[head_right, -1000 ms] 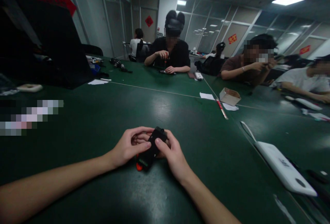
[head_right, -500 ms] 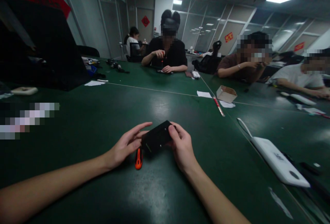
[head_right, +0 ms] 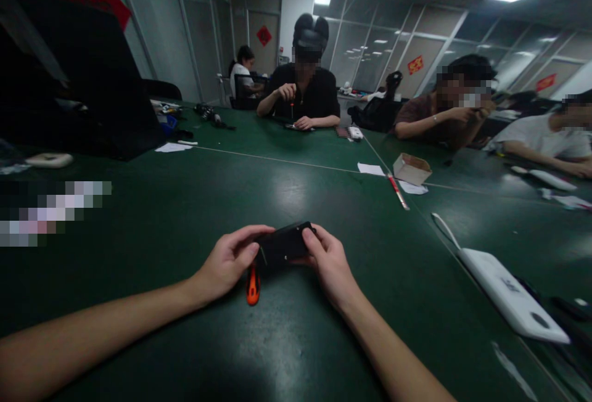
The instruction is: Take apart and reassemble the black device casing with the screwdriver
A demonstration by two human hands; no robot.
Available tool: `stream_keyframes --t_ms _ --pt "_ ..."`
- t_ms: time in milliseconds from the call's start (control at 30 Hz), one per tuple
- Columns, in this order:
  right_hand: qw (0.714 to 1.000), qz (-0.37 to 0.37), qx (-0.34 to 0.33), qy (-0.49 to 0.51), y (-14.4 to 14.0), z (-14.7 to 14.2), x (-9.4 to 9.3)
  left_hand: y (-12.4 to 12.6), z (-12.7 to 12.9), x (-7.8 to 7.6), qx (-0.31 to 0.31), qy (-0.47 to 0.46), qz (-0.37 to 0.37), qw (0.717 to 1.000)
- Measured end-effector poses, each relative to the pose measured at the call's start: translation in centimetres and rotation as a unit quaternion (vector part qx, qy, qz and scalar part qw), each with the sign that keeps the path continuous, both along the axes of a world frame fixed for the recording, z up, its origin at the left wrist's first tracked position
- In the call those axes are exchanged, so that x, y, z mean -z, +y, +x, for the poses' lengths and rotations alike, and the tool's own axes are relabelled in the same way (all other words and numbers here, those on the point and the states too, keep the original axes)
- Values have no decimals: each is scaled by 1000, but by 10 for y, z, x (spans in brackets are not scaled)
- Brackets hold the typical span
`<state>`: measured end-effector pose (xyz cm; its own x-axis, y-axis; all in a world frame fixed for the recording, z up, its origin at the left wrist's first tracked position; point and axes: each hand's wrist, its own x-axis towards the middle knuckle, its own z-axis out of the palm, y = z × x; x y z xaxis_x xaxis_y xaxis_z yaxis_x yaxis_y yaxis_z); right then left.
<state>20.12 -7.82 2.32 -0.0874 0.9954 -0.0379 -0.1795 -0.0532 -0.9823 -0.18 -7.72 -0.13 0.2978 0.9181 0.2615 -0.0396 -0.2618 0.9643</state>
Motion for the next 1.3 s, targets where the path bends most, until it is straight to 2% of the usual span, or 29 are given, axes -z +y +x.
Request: stream_keyframes --t_ms 167,300,600,733,967,1067,1300 --pt "999 -21 33 32 0 -1 1 3 3 -1 47 -27 -56 997" --pt "999 -19 26 30 1 0 0 4 2 1 82 -36 -78 993" --pt "999 -30 -12 -5 5 7 4 3 -2 -3 79 -48 -76 993" --pt "999 -31 -35 -19 6 8 5 3 -4 -5 51 -42 -35 997" --pt "999 -14 -47 -16 2 5 1 5 0 -2 29 -87 -38 995" --pt "998 -4 -47 -48 0 6 0 6 2 -1 11 -56 -32 998" --pt "984 9 -116 -137 1 10 -1 4 -1 -9 -54 16 34 998"
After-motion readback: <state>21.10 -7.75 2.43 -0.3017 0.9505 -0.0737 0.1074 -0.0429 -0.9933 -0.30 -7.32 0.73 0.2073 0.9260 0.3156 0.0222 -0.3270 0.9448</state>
